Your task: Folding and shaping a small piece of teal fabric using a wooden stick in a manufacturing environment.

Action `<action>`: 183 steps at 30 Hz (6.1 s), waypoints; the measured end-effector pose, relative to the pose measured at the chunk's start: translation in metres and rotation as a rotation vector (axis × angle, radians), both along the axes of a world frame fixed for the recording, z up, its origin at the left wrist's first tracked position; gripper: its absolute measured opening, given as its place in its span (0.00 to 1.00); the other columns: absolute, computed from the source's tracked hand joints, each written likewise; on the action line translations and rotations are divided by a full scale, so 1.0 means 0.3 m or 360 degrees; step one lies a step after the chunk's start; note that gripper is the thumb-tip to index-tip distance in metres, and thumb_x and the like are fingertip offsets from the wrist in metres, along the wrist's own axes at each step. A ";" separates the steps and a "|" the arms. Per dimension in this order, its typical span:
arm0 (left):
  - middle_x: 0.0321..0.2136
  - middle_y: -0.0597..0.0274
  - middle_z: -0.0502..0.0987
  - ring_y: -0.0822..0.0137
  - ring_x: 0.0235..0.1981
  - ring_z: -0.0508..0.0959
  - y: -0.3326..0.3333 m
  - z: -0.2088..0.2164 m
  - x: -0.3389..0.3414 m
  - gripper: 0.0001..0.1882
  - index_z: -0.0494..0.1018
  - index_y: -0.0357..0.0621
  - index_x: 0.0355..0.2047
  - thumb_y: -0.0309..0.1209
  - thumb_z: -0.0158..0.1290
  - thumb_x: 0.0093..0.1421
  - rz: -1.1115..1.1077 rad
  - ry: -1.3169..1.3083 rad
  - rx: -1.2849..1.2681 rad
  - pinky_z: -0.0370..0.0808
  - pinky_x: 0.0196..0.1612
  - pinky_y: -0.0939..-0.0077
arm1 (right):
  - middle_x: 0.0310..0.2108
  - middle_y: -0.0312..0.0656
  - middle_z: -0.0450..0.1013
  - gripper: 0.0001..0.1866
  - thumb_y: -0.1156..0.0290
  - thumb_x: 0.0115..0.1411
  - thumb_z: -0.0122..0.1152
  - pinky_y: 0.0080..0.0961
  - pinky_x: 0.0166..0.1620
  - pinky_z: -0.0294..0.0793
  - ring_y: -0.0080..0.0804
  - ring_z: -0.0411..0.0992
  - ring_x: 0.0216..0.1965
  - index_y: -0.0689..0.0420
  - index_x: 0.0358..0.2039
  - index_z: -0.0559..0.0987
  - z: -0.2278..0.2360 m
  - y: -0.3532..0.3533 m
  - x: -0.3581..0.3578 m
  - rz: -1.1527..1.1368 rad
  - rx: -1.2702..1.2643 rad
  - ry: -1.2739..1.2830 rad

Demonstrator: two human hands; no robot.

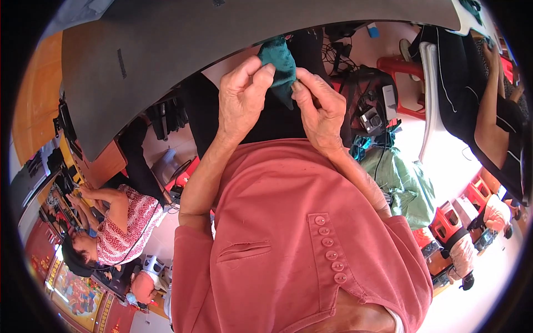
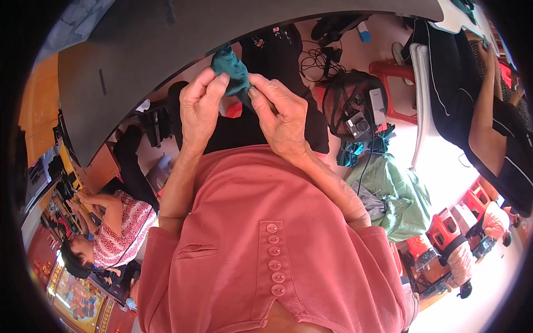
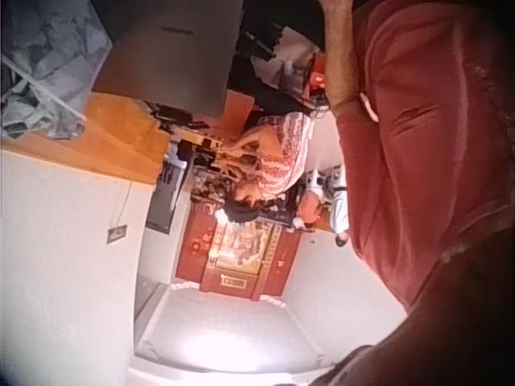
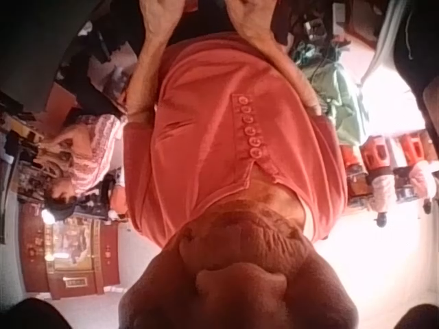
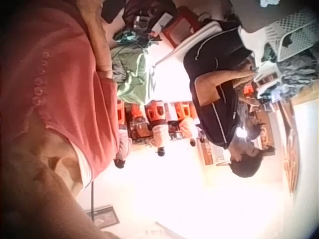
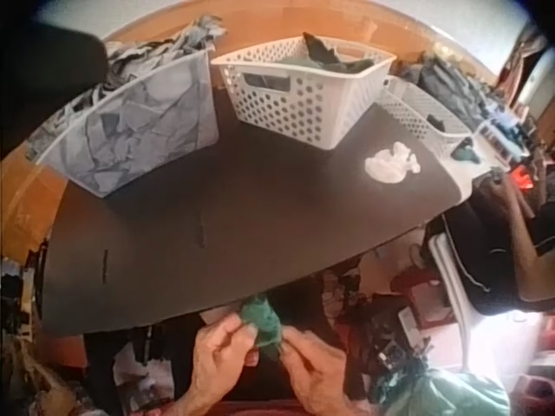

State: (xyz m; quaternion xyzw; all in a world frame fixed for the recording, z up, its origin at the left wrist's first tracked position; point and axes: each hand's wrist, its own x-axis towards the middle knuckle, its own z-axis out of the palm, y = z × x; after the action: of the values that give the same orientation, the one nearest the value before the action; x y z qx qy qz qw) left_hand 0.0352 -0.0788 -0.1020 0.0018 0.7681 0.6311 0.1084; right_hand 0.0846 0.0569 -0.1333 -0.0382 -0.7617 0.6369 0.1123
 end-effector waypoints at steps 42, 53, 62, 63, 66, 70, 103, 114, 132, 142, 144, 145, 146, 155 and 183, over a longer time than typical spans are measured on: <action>0.19 0.57 0.69 0.64 0.23 0.71 -0.003 -0.029 0.039 0.06 0.68 0.33 0.25 0.23 0.45 0.57 -0.0179 0.0668 -0.0007 0.69 0.33 0.73 | 0.18 0.32 0.63 0.13 0.72 0.62 0.52 0.11 0.17 0.47 0.12 0.53 0.16 0.62 0.46 0.73 -0.014 -0.033 0.060 0.0272 -0.1574 -0.0399; 0.25 0.53 0.72 0.55 0.31 0.74 -0.022 0.004 0.017 0.04 0.70 0.31 0.27 0.19 0.45 0.52 -0.0370 0.0690 -0.0218 0.70 0.40 0.69 | 0.23 0.33 0.68 0.16 0.80 0.61 0.51 0.12 0.22 0.59 0.13 0.60 0.20 0.60 0.50 0.73 0.016 -0.007 0.039 0.0179 -0.0737 -0.0068; 0.28 0.59 0.72 0.62 0.33 0.75 -0.033 0.035 -0.017 0.09 0.70 0.34 0.36 0.22 0.45 0.53 -0.0305 0.0321 -0.0025 0.71 0.38 0.70 | 0.34 0.42 0.76 0.18 0.87 0.55 0.53 0.14 0.29 0.69 0.18 0.70 0.26 0.61 0.47 0.75 0.032 -0.020 0.039 0.0094 -0.0141 0.0130; 0.25 0.59 0.71 0.61 0.33 0.75 -0.036 0.017 -0.020 0.08 0.70 0.33 0.33 0.21 0.45 0.54 -0.0329 0.0498 -0.0051 0.71 0.38 0.69 | 0.34 0.42 0.76 0.18 0.87 0.55 0.53 0.14 0.29 0.69 0.18 0.70 0.26 0.61 0.47 0.75 0.033 -0.021 0.039 0.0096 -0.0143 0.0131; 0.21 0.57 0.69 0.58 0.29 0.74 -0.023 -0.004 -0.020 0.04 0.69 0.32 0.27 0.20 0.45 0.52 -0.0255 0.0930 -0.0276 0.70 0.35 0.69 | 0.33 0.41 0.76 0.18 0.87 0.55 0.52 0.14 0.29 0.69 0.17 0.69 0.25 0.61 0.47 0.75 0.030 -0.024 0.036 0.0057 -0.0126 0.0135; 0.19 0.55 0.66 0.55 0.29 0.73 0.000 -0.007 -0.012 0.02 0.68 0.33 0.25 0.19 0.46 0.49 -0.0224 0.1006 -0.0347 0.70 0.35 0.68 | 0.31 0.40 0.75 0.18 0.87 0.55 0.52 0.13 0.28 0.68 0.16 0.68 0.24 0.62 0.47 0.74 0.021 -0.034 0.026 -0.0042 -0.0097 0.0184; 0.15 0.54 0.61 0.55 0.22 0.68 0.039 -0.031 -0.011 0.05 0.61 0.34 0.18 0.17 0.46 0.46 -0.0253 0.0951 -0.0199 0.68 0.31 0.67 | 0.19 0.30 0.65 0.11 0.77 0.61 0.53 0.10 0.18 0.54 0.12 0.57 0.17 0.59 0.44 0.75 0.017 0.006 0.032 0.0274 -0.1790 -0.0535; 0.16 0.54 0.62 0.55 0.23 0.68 0.037 -0.027 -0.003 0.04 0.63 0.34 0.20 0.17 0.46 0.47 -0.0309 0.0866 -0.0258 0.68 0.32 0.67 | 0.22 0.33 0.70 0.12 0.82 0.57 0.55 0.10 0.24 0.62 0.13 0.64 0.21 0.62 0.42 0.77 0.002 0.007 0.033 0.0010 -0.0802 -0.0196; 0.31 0.58 0.74 0.65 0.37 0.73 0.014 0.034 0.072 0.11 0.72 0.35 0.34 0.28 0.51 0.52 -0.0133 0.0288 0.0160 0.69 0.43 0.73 | 0.21 0.39 0.66 0.18 0.87 0.48 0.59 0.18 0.24 0.64 0.25 0.65 0.21 0.59 0.40 0.78 0.020 0.012 0.055 -0.0187 0.0273 0.0453; 0.29 0.64 0.74 0.79 0.28 0.70 -0.010 0.063 0.065 0.19 0.66 0.39 0.48 0.19 0.44 0.54 -0.0039 0.0535 0.0056 0.68 0.29 0.85 | 0.21 0.38 0.67 0.18 0.88 0.49 0.58 0.17 0.22 0.63 0.21 0.63 0.19 0.60 0.41 0.78 0.024 0.012 0.071 -0.0105 0.0120 0.0354; 0.26 0.66 0.74 0.80 0.24 0.69 -0.027 0.091 0.042 0.15 0.67 0.38 0.44 0.20 0.45 0.56 -0.0209 0.0503 -0.0102 0.68 0.28 0.85 | 0.20 0.37 0.67 0.17 0.88 0.49 0.57 0.16 0.22 0.62 0.20 0.63 0.19 0.61 0.41 0.78 0.011 0.011 0.074 -0.0109 0.0091 0.0352; 0.26 0.66 0.74 0.80 0.24 0.69 -0.023 0.088 0.045 0.15 0.67 0.38 0.44 0.20 0.45 0.56 -0.0206 0.0507 -0.0106 0.68 0.28 0.85 | 0.20 0.37 0.67 0.17 0.88 0.50 0.57 0.16 0.22 0.62 0.19 0.63 0.19 0.61 0.41 0.78 0.007 0.006 0.072 -0.0093 0.0057 0.0358; 0.25 0.66 0.74 0.80 0.24 0.69 -0.013 0.079 0.051 0.11 0.68 0.38 0.41 0.21 0.47 0.56 -0.0097 0.0427 0.0066 0.68 0.28 0.85 | 0.20 0.37 0.67 0.17 0.88 0.50 0.57 0.16 0.22 0.62 0.19 0.63 0.19 0.61 0.41 0.78 0.007 0.001 0.071 -0.0091 0.0053 0.0361; 0.21 0.66 0.72 0.78 0.22 0.68 0.026 0.030 0.058 0.07 0.68 0.37 0.30 0.30 0.49 0.59 -0.0284 0.0388 -0.0151 0.66 0.23 0.78 | 0.24 0.37 0.69 0.14 0.84 0.57 0.54 0.13 0.23 0.63 0.17 0.64 0.20 0.61 0.44 0.75 0.010 -0.015 0.070 -0.0095 0.0028 0.0350; 0.21 0.56 0.75 0.60 0.24 0.75 0.018 0.310 0.051 0.17 0.73 0.36 0.20 0.32 0.41 0.61 -0.0936 0.0595 0.0560 0.69 0.26 0.74 | 0.26 0.35 0.72 0.13 0.81 0.60 0.50 0.10 0.27 0.67 0.14 0.68 0.24 0.62 0.46 0.75 -0.015 -0.013 0.048 -0.0332 -0.0415 -0.0012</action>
State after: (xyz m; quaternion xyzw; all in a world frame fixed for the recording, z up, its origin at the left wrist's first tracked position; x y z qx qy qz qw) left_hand 0.0507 -0.0734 -0.0090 0.3554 0.6212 0.6840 0.1410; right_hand 0.0989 0.0530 -0.1379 -0.1336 -0.6650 0.7151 0.1690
